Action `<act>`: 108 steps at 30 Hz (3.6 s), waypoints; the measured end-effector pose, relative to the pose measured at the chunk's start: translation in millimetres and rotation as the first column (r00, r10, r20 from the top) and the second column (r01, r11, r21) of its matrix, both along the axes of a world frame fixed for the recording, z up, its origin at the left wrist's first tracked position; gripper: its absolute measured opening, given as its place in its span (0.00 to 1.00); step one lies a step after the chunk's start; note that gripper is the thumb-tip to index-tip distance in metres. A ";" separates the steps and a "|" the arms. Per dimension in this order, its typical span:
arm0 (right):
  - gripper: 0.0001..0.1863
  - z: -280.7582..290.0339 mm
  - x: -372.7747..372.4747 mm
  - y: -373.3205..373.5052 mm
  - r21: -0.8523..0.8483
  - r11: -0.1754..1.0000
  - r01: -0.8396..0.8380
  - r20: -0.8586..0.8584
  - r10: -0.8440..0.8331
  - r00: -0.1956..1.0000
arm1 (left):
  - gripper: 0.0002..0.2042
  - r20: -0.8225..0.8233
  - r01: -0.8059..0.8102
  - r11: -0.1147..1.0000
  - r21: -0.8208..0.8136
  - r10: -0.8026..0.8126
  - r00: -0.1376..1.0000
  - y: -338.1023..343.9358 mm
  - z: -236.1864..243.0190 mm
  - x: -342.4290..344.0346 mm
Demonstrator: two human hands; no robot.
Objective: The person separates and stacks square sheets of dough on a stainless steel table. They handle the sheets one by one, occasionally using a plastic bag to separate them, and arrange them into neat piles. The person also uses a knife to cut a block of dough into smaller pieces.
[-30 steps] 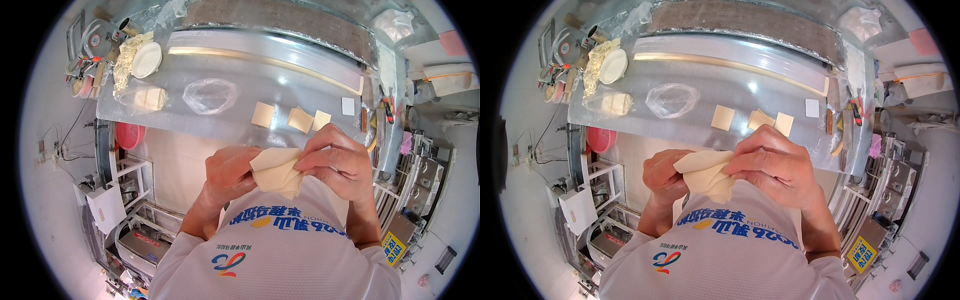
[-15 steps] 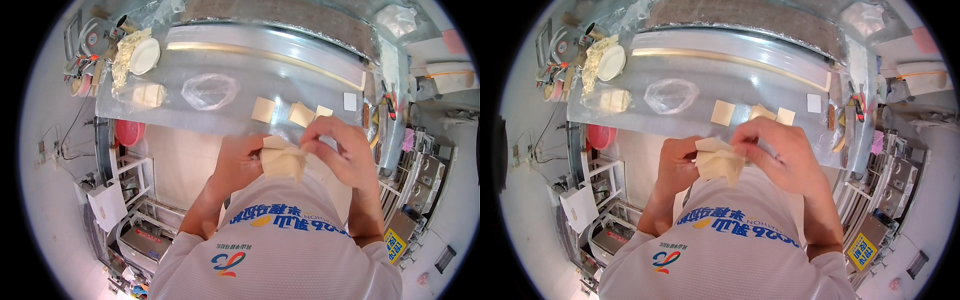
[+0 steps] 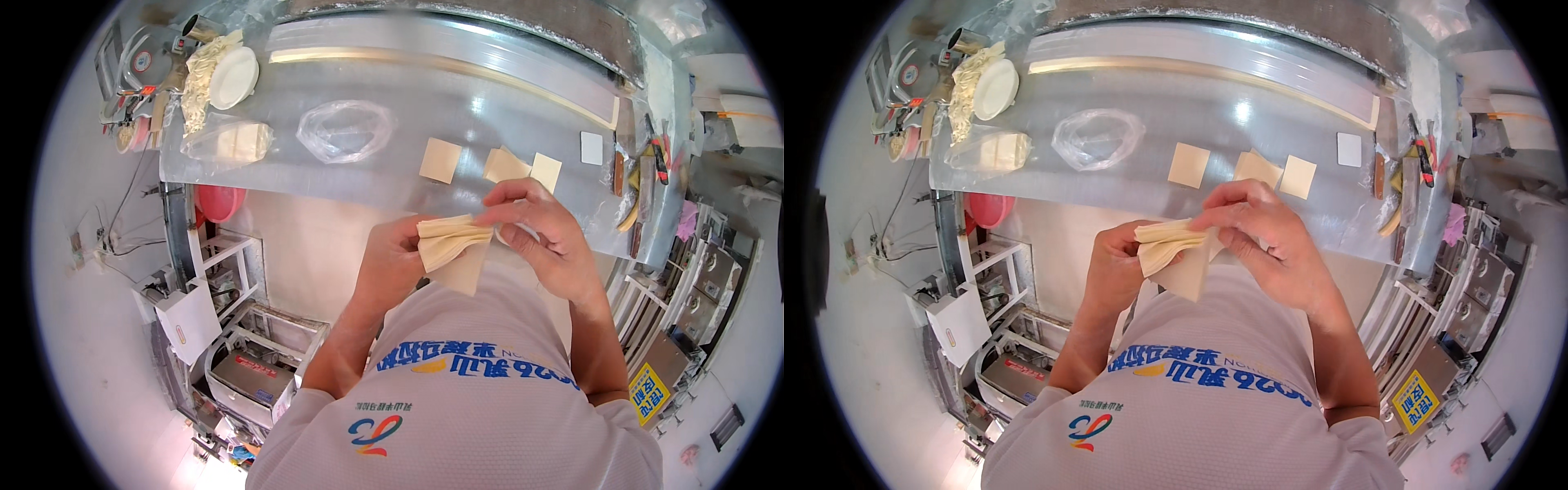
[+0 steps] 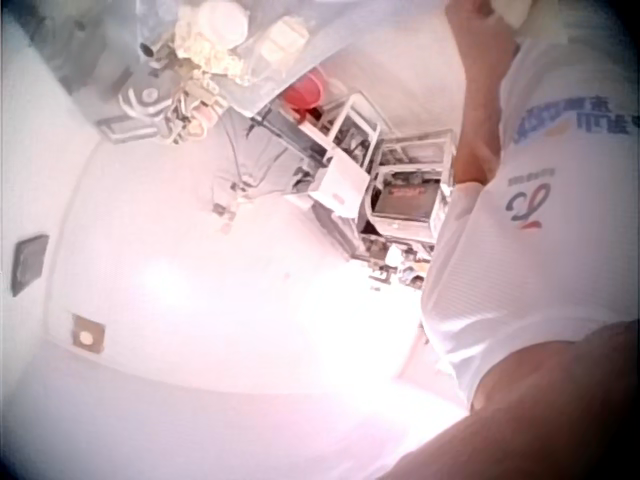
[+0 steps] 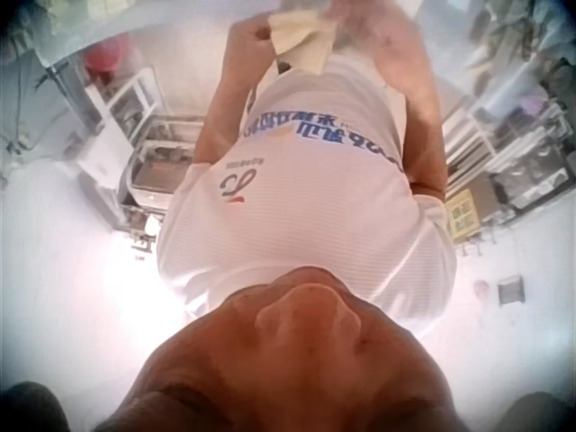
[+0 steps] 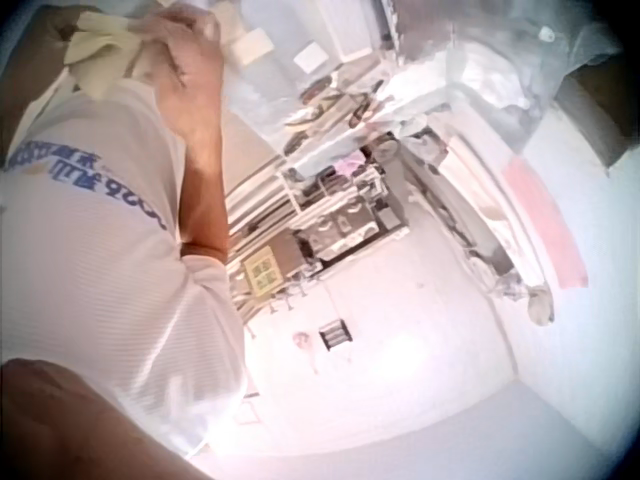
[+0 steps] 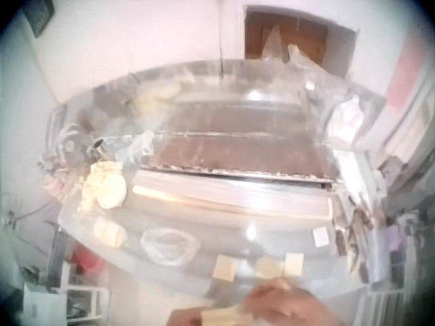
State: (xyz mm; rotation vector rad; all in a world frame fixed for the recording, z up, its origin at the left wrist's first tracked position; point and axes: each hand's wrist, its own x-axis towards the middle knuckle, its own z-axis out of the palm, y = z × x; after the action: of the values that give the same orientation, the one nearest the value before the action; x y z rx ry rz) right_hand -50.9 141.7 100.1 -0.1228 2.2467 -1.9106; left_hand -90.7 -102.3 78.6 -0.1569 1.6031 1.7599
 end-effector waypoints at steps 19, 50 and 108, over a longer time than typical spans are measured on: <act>0.18 -15.8 -3.2 1.0 0.093 0.994 -0.057 -0.064 0.063 0.996 | 0.14 -0.126 0.026 0.987 -0.160 -0.047 0.991 9.0 -0.9 3.6; 0.17 -101.9 -16.8 -7.0 -0.221 0.956 0.194 0.597 -0.025 0.802 | 0.16 0.070 0.073 0.960 -0.272 -0.056 0.996 19.5 -44.0 -14.9; 0.16 -257.2 -81.6 -55.4 0.474 0.867 -0.154 0.215 0.056 0.975 | 0.31 0.523 -0.785 0.604 0.139 0.628 0.576 5.3 -276.6 61.0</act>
State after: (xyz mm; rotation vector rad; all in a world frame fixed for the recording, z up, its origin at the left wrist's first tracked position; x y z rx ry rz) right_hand -132.5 86.3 -157.1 0.0148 2.4444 -1.1868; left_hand -29.7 -97.0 -198.0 -1.0925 0.8834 2.3790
